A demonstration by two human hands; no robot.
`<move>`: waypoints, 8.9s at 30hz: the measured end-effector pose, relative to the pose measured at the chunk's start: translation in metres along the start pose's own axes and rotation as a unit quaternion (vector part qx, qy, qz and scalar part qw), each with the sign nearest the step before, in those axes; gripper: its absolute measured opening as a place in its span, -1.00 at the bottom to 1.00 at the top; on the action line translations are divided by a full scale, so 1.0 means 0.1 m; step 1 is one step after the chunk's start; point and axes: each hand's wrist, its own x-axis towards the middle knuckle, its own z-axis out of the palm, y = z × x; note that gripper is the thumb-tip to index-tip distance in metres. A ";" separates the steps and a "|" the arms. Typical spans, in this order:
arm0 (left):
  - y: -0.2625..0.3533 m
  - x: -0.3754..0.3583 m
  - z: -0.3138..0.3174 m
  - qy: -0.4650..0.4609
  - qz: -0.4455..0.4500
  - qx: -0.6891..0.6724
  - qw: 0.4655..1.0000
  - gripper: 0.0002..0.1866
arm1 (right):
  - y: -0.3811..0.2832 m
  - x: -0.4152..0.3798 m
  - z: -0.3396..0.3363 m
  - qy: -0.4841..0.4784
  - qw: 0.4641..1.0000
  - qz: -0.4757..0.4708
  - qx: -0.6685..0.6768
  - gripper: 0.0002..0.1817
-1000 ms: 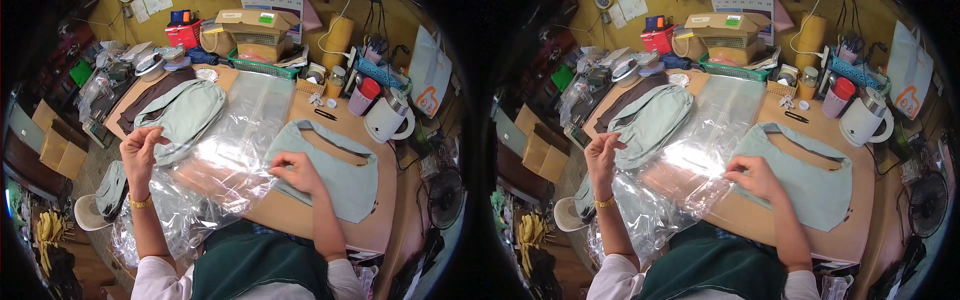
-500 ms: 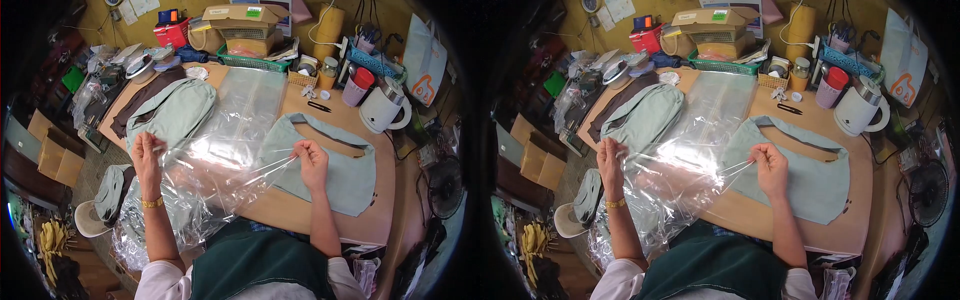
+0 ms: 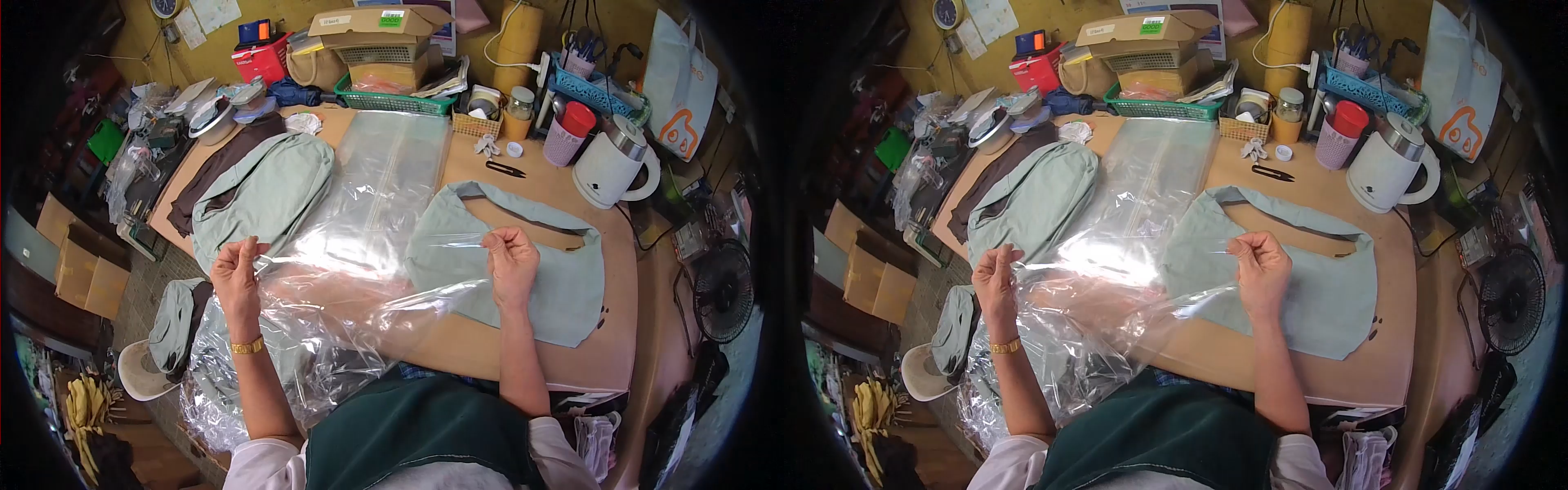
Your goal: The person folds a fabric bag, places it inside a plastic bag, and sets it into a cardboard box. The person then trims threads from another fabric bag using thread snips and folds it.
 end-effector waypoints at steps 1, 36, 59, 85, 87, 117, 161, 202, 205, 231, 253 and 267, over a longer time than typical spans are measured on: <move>-0.03 0.00 -0.02 0.009 0.008 0.029 0.999 -0.80 | 0.00 0.00 0.00 0.007 1.000 -0.011 -0.028 -0.81; 0.06 -0.82 0.91 -0.262 -0.150 -0.065 0.951 -0.74 | -0.35 -0.44 0.71 -0.251 0.953 -0.073 -0.152 -0.75; -0.10 -0.91 1.09 -0.216 -0.211 -0.152 0.941 -0.65 | 0.03 -0.28 0.63 -0.271 0.962 0.043 -0.012 -0.72; -0.35 -0.84 1.03 -0.237 -0.161 -0.131 0.949 -0.79 | -0.03 -0.32 0.55 -0.280 0.952 0.043 -0.119 -0.81; -0.35 -0.83 1.03 -0.228 -0.179 -0.158 0.944 -0.81 | 0.02 -0.32 0.57 -0.279 0.957 0.064 -0.042 -0.82; -0.39 -0.89 1.07 -0.227 -0.236 -0.133 0.935 -0.76 | 0.13 -0.38 0.49 -0.282 0.935 -0.083 -0.198 -0.76; -0.49 -0.95 1.03 -0.213 -0.237 -0.200 0.927 -0.85 | 0.10 -0.38 0.37 -0.293 0.938 -0.003 -0.185 -0.75; -0.37 -0.92 1.08 -0.210 -0.226 -0.215 0.927 -0.47 | -0.01 -0.37 0.41 -0.274 0.951 0.052 -0.136 -0.84; -0.39 -0.92 1.07 -0.216 -0.260 -0.260 0.904 -0.58 | 0.02 -0.39 0.41 -0.272 0.946 0.039 -0.174 -0.85; -0.13 -0.73 1.11 -0.339 -0.142 -0.240 0.898 -0.72 | -0.27 -0.27 0.40 -0.422 0.902 -0.038 -0.082 -0.79; 0.53 -0.23 0.92 -0.238 -0.264 -0.281 0.891 -0.75 | -0.81 0.06 0.26 -0.617 0.782 -0.086 -0.004 -0.82; 0.28 -0.60 1.50 -0.451 -0.074 -0.062 0.887 -0.85 | -0.58 -0.37 0.19 -0.269 0.957 -0.103 -0.031 -0.38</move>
